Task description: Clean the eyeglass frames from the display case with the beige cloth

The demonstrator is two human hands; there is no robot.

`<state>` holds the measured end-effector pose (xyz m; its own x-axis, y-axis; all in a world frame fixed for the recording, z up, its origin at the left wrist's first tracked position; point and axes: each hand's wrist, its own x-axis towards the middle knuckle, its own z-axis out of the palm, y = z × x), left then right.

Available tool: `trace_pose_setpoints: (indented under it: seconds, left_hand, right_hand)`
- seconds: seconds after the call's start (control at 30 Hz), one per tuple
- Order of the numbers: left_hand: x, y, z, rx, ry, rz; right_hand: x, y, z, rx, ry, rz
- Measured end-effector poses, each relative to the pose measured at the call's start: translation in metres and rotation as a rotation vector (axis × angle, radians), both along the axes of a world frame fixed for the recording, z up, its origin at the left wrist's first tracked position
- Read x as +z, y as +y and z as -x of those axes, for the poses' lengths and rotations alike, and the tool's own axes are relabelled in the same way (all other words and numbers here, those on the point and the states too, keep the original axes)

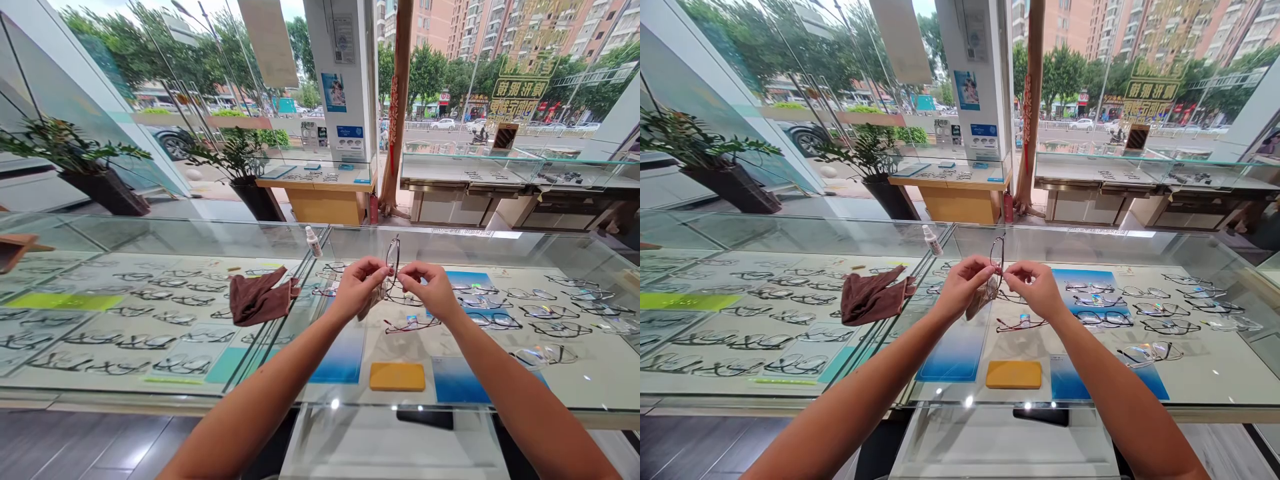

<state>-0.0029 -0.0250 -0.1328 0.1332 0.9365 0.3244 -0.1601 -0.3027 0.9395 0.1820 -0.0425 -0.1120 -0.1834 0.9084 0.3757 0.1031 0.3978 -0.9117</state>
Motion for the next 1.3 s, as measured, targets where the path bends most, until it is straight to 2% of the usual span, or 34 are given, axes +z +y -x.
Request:
trace_pose_setpoints:
  seconds: [0.23,0.57,0.7,0.8,0.87,1.0,1.13,1.3]
  left_hand:
    - [0.000,-0.001,0.000,0.020,0.031,-0.019]
    - [0.000,-0.002,0.000,0.019,0.045,-0.044]
    - [0.000,-0.002,0.001,0.037,0.052,-0.036]
    - [-0.001,0.000,0.001,0.070,0.072,-0.026]
    - [-0.002,0.000,0.001,0.104,0.092,-0.025]
    - [-0.003,0.001,0.001,0.145,0.137,-0.030]
    - [-0.002,-0.001,0.000,0.134,0.146,-0.036]
    - [-0.001,-0.003,-0.001,0.100,0.151,-0.045]
  right_hand:
    - [0.000,0.002,-0.002,-0.015,0.059,0.046]
    - [-0.004,0.003,-0.002,-0.035,0.049,0.012]
    - [-0.003,0.004,-0.004,-0.088,0.052,0.012]
    - [-0.003,0.005,-0.006,-0.183,0.078,0.024]
    - [-0.003,0.006,-0.009,-0.314,0.060,-0.022]
    - [-0.003,0.008,-0.015,-0.567,-0.078,-0.218]
    - [-0.007,0.007,-0.013,-0.581,-0.202,-0.381]
    - [-0.019,0.006,-0.001,-0.549,-0.372,-0.494]
